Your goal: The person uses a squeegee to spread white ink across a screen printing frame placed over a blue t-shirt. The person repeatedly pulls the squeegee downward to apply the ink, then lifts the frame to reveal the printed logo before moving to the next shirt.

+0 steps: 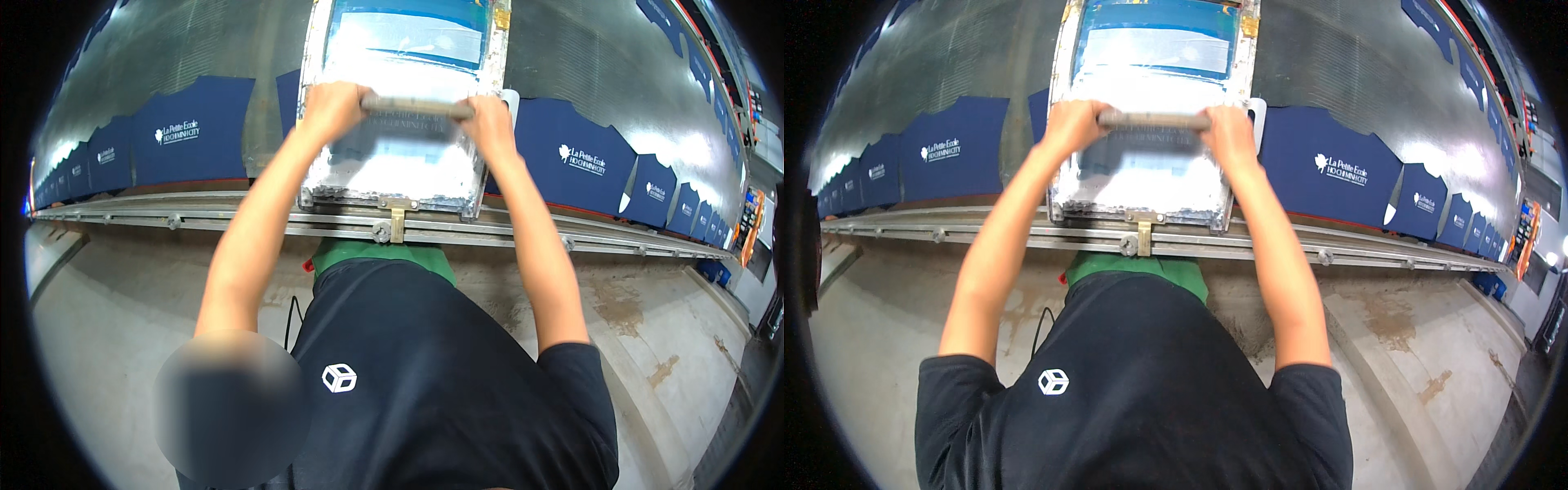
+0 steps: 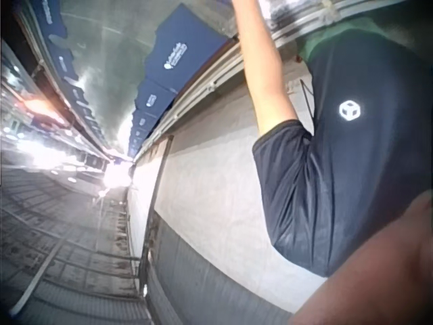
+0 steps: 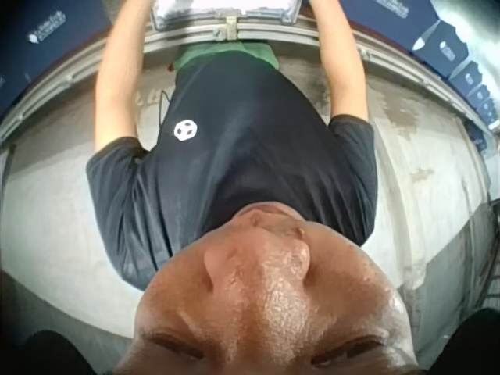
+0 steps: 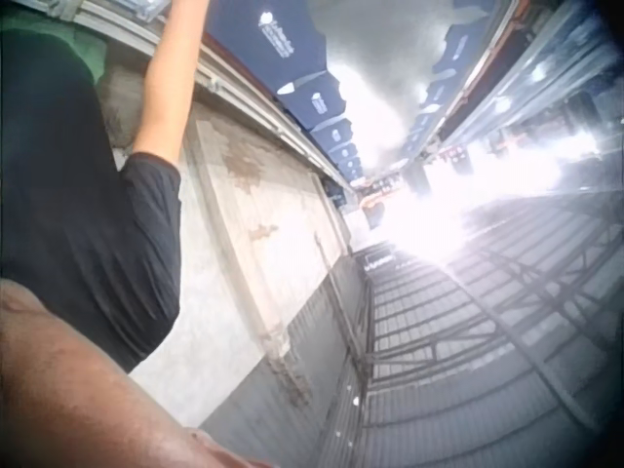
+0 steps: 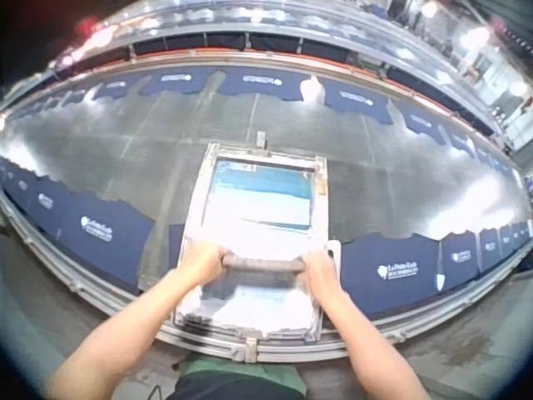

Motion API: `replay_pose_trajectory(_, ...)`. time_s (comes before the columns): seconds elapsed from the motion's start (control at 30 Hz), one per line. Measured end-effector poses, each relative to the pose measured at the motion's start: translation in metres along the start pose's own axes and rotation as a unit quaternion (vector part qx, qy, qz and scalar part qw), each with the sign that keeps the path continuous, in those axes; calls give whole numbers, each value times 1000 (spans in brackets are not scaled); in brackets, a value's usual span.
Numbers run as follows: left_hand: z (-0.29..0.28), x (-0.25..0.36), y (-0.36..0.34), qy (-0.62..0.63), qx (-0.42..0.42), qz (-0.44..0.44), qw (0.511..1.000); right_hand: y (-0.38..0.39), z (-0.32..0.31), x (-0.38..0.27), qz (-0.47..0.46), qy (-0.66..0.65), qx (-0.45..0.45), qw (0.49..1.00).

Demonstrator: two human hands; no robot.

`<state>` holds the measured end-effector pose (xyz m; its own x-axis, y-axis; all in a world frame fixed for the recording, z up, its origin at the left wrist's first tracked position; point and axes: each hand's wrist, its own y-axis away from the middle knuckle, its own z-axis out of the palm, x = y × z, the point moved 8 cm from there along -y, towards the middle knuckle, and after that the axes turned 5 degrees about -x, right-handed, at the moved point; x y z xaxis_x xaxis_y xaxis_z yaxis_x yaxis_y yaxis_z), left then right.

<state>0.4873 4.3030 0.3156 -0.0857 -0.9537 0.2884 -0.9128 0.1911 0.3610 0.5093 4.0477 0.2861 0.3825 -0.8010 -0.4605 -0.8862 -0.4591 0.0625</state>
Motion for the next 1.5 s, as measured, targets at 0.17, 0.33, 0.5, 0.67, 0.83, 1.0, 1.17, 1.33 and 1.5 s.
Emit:
replay_pose_trajectory(0.17,58,17,116,24,95,57,993,117,17,-48,-11,-85,64,994)
replay_pose_trajectory(0.33,44,30,128,-54,84,84,991,120,17,-52,-32,-90,-17,995)
replay_pose_trajectory(0.5,43,38,68,-47,1,50,998,72,10,-53,-64,-35,-5,997)
replay_pose_trajectory(0.67,66,24,23,-7,-128,65,990,43,49,-21,59,-65,-248,965)
replay_pose_trajectory(0.83,77,-12,-18,147,-240,79,956,1,37,-14,44,-201,-286,936)
replay_pose_trajectory(1.0,-37,15,-51,59,-48,85,993,11,-48,97,161,-364,197,896)
replay_pose_trajectory(1.17,-41,-8,-74,44,-4,60,997,18,23,138,265,-370,104,884)
replay_pose_trajectory(1.33,-7,18,-29,47,-62,79,994,3,40,149,239,-414,172,861)
replay_pose_trajectory(1.5,53,31,103,70,67,135,986,5,-5,129,205,-330,282,877)
